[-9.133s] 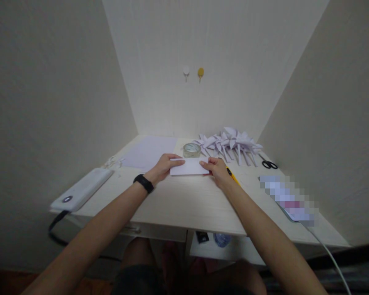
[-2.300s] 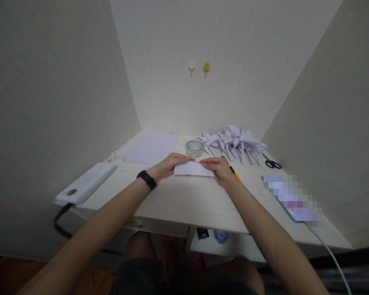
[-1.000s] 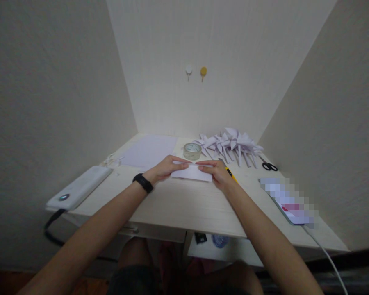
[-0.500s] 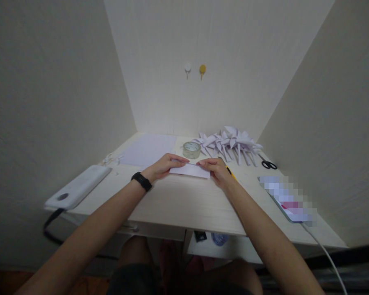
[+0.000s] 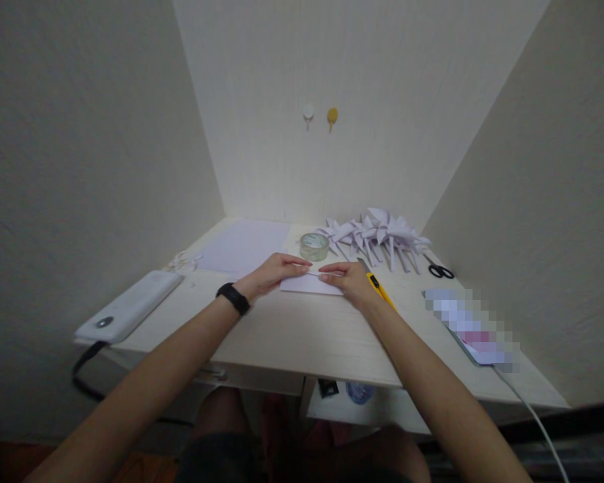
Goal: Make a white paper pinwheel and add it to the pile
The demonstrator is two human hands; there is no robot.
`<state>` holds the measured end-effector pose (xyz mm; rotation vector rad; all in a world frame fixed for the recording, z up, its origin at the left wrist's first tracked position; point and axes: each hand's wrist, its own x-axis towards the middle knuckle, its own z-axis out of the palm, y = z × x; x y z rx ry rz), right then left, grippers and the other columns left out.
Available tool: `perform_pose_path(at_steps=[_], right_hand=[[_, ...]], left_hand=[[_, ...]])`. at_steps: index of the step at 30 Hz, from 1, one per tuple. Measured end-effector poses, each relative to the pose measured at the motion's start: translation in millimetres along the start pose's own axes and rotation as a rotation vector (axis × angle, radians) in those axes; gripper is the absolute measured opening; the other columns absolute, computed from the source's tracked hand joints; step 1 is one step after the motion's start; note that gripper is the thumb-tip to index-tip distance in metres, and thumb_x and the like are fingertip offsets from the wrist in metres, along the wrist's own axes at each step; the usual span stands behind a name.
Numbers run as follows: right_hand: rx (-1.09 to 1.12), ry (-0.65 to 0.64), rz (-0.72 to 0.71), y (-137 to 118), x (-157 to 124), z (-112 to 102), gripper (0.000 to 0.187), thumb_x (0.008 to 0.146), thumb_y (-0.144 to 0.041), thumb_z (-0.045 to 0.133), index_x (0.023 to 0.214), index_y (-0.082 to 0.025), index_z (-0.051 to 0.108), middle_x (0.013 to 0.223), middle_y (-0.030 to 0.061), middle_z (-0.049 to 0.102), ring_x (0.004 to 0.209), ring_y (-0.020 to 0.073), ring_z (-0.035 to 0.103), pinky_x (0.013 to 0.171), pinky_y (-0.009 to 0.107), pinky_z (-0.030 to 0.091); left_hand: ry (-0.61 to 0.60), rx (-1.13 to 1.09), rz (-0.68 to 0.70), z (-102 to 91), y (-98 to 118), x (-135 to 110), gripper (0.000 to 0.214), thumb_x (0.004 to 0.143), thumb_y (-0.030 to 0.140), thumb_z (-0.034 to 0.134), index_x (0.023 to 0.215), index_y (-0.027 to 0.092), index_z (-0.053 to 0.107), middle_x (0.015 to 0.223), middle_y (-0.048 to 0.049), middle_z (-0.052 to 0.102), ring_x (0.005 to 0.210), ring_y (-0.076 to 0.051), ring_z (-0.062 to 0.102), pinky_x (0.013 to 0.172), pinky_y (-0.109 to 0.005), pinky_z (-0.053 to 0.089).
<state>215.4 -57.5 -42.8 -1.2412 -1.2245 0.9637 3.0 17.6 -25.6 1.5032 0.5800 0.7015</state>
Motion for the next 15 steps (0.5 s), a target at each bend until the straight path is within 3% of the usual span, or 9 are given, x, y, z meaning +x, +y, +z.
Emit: perform_pose_path(at_steps=[5, 10, 15], right_hand=[[-0.024, -0.034, -0.018, 6.2, 2.1, -2.6, 0.041, 0.053, -0.041, 0.090, 0.084, -0.017, 0.080, 0.075, 0.0067, 0.074, 0.065, 0.0162, 0.060, 0.063, 0.031, 0.045], [0.005, -0.072, 0.015, 9.7, 2.6, -2.2, 0.040, 0.053, -0.038, 0.090, 0.086, -0.018, 0.080, 0.073, 0.0055, 0.074, 0.063, 0.0147, 0.059, 0.061, 0.029, 0.043], [-0.025, -0.078, 0.035, 13.9, 6.1, -5.7, 0.039, 0.053, -0.038, 0.090, 0.085, -0.017, 0.080, 0.073, 0.0064, 0.074, 0.062, 0.0151, 0.059, 0.059, 0.029, 0.042]], left_hand=[[-0.079, 0.083, -0.058, -2.8, -1.6, -1.0, 0.037, 0.068, 0.040, 0.083, 0.092, 0.012, 0.079, 0.087, -0.0098, 0.075, 0.070, -0.014, 0.061, 0.067, -0.027, 0.044], [-0.004, 0.147, -0.038, -1.9, -2.1, -0.6, 0.035, 0.063, 0.034, 0.086, 0.089, 0.011, 0.079, 0.083, -0.0092, 0.075, 0.072, -0.015, 0.062, 0.070, -0.027, 0.045], [-0.009, 0.234, -0.016, -4.3, -3.9, 1.5, 0.036, 0.067, 0.033, 0.083, 0.094, 0.011, 0.078, 0.085, -0.0100, 0.076, 0.072, -0.015, 0.063, 0.071, -0.027, 0.046]])
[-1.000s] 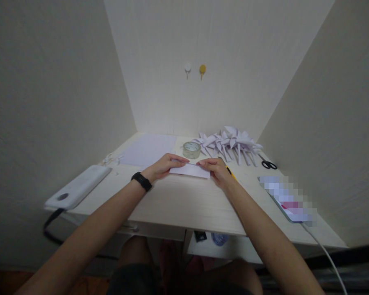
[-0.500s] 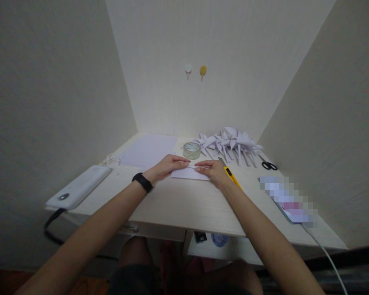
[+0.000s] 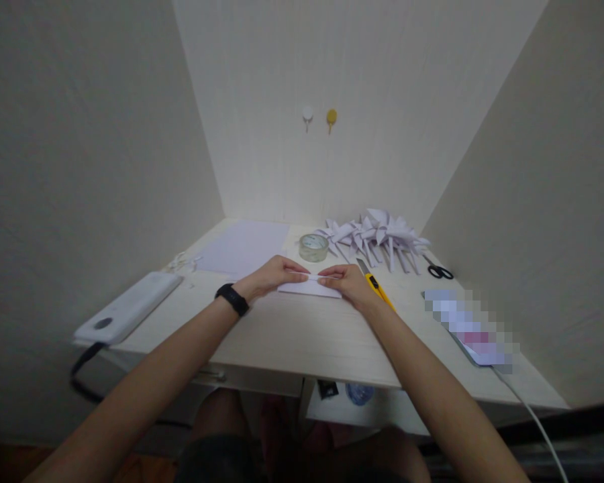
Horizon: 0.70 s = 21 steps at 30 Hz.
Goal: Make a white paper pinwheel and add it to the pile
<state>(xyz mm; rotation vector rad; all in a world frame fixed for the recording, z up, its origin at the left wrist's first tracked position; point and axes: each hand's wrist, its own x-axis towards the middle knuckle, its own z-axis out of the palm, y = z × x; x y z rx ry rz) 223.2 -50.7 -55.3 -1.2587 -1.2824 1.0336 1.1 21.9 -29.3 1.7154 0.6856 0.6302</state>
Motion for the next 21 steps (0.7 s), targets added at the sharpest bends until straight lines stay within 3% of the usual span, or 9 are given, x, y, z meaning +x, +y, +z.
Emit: perform_pose_path(at_steps=[5, 11, 21], right_hand=[[-0.002, 0.009, 0.036, -2.6, 0.4, -2.2, 0.042, 0.048, -0.038, 0.091, 0.082, -0.015, 0.080, 0.070, 0.0066, 0.073, 0.059, 0.0148, 0.059, 0.058, 0.029, 0.041], [0.088, 0.052, 0.054, -12.7, -3.7, 1.8, 0.041, 0.046, -0.037, 0.092, 0.078, -0.016, 0.080, 0.070, 0.0061, 0.074, 0.060, 0.0137, 0.057, 0.058, 0.028, 0.042], [0.151, 0.042, 0.098, -18.1, -5.4, 0.1, 0.041, 0.047, -0.040, 0.092, 0.076, -0.014, 0.079, 0.073, 0.0080, 0.075, 0.060, 0.0145, 0.059, 0.059, 0.029, 0.044]], left_hand=[[-0.030, 0.108, 0.036, -3.4, -1.4, 1.1, 0.037, 0.072, 0.033, 0.080, 0.101, 0.011, 0.077, 0.092, -0.0101, 0.076, 0.075, -0.015, 0.064, 0.074, -0.027, 0.047], [-0.018, 0.048, 0.058, -4.8, 1.3, 0.5, 0.040, 0.072, 0.035, 0.080, 0.104, 0.011, 0.076, 0.099, -0.0119, 0.076, 0.080, -0.016, 0.065, 0.079, -0.029, 0.048], [-0.052, -0.075, 0.012, -6.2, -9.0, 6.3, 0.043, 0.072, 0.043, 0.080, 0.100, 0.010, 0.077, 0.088, -0.0103, 0.074, 0.071, -0.016, 0.066, 0.068, -0.030, 0.053]])
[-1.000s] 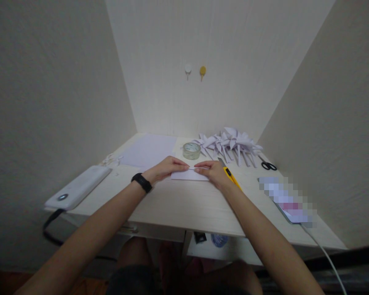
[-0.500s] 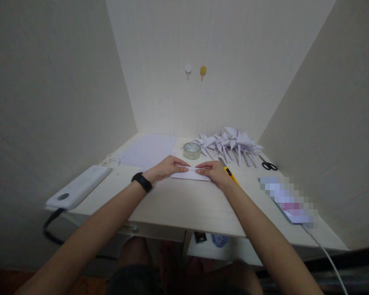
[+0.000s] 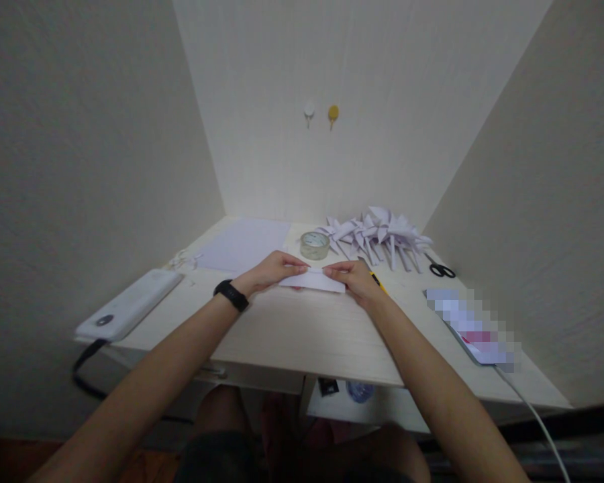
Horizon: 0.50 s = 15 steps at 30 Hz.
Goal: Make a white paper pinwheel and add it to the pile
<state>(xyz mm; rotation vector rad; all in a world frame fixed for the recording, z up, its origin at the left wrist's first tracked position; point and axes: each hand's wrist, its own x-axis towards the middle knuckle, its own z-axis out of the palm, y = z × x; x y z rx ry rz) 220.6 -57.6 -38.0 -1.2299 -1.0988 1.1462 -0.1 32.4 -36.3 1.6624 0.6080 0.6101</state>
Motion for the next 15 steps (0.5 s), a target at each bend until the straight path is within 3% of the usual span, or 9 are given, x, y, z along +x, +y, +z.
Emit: perform_pose_path(at_steps=[8, 15], right_hand=[[0.060, -0.020, -0.002, -2.6, -2.6, 0.5, 0.038, 0.048, -0.038, 0.092, 0.074, -0.014, 0.079, 0.065, 0.0050, 0.072, 0.055, 0.0127, 0.056, 0.053, 0.027, 0.040], [0.050, 0.012, -0.030, -0.7, -2.0, 2.1, 0.041, 0.044, -0.038, 0.093, 0.076, -0.017, 0.079, 0.071, 0.0058, 0.074, 0.060, 0.0145, 0.059, 0.060, 0.029, 0.044]], left_hand=[[-0.049, -0.108, -0.024, 2.2, 12.3, -6.5, 0.045, 0.069, 0.040, 0.084, 0.101, 0.009, 0.076, 0.086, -0.0109, 0.074, 0.068, -0.015, 0.066, 0.068, -0.030, 0.056], [0.012, -0.110, -0.034, 6.2, 17.2, -9.1, 0.046, 0.066, 0.032, 0.087, 0.104, 0.008, 0.075, 0.083, -0.0108, 0.074, 0.065, -0.014, 0.065, 0.067, -0.030, 0.056]])
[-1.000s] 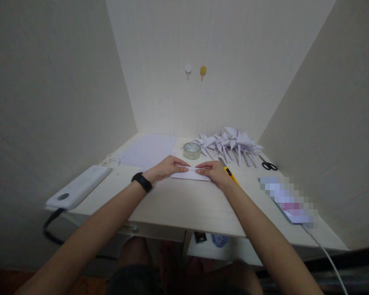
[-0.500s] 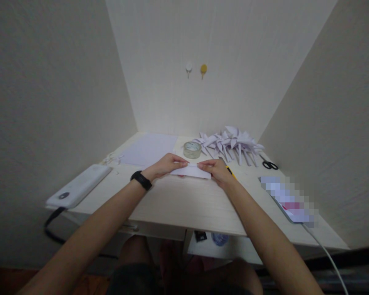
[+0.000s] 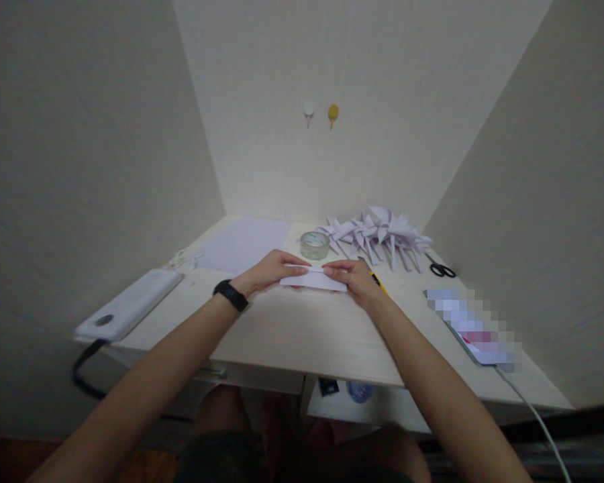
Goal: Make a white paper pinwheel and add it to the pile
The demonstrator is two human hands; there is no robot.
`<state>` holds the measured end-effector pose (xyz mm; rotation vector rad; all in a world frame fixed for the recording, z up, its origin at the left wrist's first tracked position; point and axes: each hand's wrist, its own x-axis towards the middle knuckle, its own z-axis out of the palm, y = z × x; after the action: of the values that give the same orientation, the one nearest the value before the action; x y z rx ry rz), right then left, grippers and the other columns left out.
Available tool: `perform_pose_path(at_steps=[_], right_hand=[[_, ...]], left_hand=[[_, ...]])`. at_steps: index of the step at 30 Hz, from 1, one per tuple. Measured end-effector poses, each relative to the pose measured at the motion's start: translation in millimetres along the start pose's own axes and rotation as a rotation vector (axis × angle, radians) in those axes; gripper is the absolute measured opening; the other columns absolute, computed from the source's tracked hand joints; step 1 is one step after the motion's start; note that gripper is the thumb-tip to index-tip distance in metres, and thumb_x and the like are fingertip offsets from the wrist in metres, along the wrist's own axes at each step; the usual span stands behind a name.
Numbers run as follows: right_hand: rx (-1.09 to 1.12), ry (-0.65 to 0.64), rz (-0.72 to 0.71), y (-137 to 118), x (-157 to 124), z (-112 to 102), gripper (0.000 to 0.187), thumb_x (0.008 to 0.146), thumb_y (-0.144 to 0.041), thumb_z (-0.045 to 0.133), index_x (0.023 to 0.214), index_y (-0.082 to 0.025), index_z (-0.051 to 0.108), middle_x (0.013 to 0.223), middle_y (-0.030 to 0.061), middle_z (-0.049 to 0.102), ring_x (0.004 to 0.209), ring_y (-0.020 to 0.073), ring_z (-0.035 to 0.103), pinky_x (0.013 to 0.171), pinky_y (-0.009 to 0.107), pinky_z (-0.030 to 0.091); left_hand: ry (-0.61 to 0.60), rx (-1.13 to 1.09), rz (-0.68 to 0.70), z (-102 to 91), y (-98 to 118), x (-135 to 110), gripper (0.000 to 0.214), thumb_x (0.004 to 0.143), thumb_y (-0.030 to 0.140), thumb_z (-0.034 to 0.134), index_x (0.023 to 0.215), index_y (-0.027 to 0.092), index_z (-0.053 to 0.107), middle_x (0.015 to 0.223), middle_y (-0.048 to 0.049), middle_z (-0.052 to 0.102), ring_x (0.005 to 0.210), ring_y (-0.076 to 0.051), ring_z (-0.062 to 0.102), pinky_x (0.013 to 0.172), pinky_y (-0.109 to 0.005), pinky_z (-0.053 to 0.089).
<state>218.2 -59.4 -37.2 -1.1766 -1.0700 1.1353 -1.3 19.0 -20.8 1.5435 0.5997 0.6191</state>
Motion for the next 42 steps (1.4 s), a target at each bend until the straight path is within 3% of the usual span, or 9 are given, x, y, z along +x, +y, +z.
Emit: perform_pose_path(at_steps=[6, 11, 18, 26, 33, 42], right_hand=[[-0.056, -0.026, -0.014, 1.7, 1.1, -0.9, 0.043, 0.045, -0.039, 0.093, 0.080, -0.017, 0.080, 0.079, 0.0080, 0.076, 0.067, 0.0170, 0.063, 0.067, 0.032, 0.049], [-0.037, -0.007, 0.013, -1.9, -1.8, 0.6, 0.047, 0.044, -0.040, 0.093, 0.082, -0.016, 0.080, 0.077, 0.0093, 0.076, 0.064, 0.0179, 0.063, 0.064, 0.033, 0.049], [-0.031, 0.015, -0.016, -0.9, -2.8, 1.5, 0.044, 0.047, -0.037, 0.092, 0.084, -0.016, 0.080, 0.078, 0.0083, 0.076, 0.068, 0.0193, 0.065, 0.068, 0.034, 0.049], [0.064, -0.010, 0.032, -5.2, -4.3, 1.1, 0.045, 0.044, -0.030, 0.093, 0.086, -0.017, 0.080, 0.073, 0.0062, 0.075, 0.062, 0.0166, 0.064, 0.062, 0.031, 0.049], [0.017, -0.039, 0.057, -14.9, -6.3, -1.6, 0.044, 0.045, -0.032, 0.093, 0.084, -0.015, 0.080, 0.071, 0.0063, 0.074, 0.057, 0.0146, 0.061, 0.055, 0.029, 0.049], [0.016, -0.110, 0.007, -11.9, -5.6, -3.9, 0.040, 0.050, -0.030, 0.091, 0.086, -0.018, 0.081, 0.072, 0.0055, 0.074, 0.055, 0.0156, 0.062, 0.054, 0.031, 0.053]], left_hand=[[-0.001, 0.037, 0.028, -1.3, -1.1, 0.9, 0.042, 0.070, 0.036, 0.084, 0.101, 0.008, 0.076, 0.085, -0.0116, 0.075, 0.066, -0.014, 0.065, 0.069, -0.030, 0.055], [-0.038, 0.000, 0.026, -3.6, -0.9, 0.8, 0.047, 0.070, 0.038, 0.084, 0.105, 0.008, 0.075, 0.094, -0.0134, 0.075, 0.073, -0.016, 0.067, 0.071, -0.032, 0.057], [-0.026, -0.099, -0.002, -3.5, -5.4, 2.2, 0.044, 0.063, 0.027, 0.088, 0.103, 0.011, 0.076, 0.098, -0.0134, 0.075, 0.078, -0.017, 0.069, 0.079, -0.035, 0.057], [-0.066, -0.169, -0.027, -5.3, -3.3, 1.1, 0.043, 0.068, 0.023, 0.086, 0.108, 0.011, 0.074, 0.104, -0.0158, 0.074, 0.080, -0.017, 0.070, 0.078, -0.036, 0.058], [-0.136, -0.141, -0.037, -9.6, 8.0, -3.5, 0.042, 0.073, 0.029, 0.083, 0.109, 0.009, 0.073, 0.101, -0.0150, 0.073, 0.075, -0.017, 0.069, 0.067, -0.032, 0.060], [-0.141, -0.212, -0.067, -9.7, 0.3, -1.7, 0.042, 0.070, 0.015, 0.083, 0.110, 0.010, 0.073, 0.111, -0.0181, 0.071, 0.082, -0.019, 0.071, 0.070, -0.034, 0.062]])
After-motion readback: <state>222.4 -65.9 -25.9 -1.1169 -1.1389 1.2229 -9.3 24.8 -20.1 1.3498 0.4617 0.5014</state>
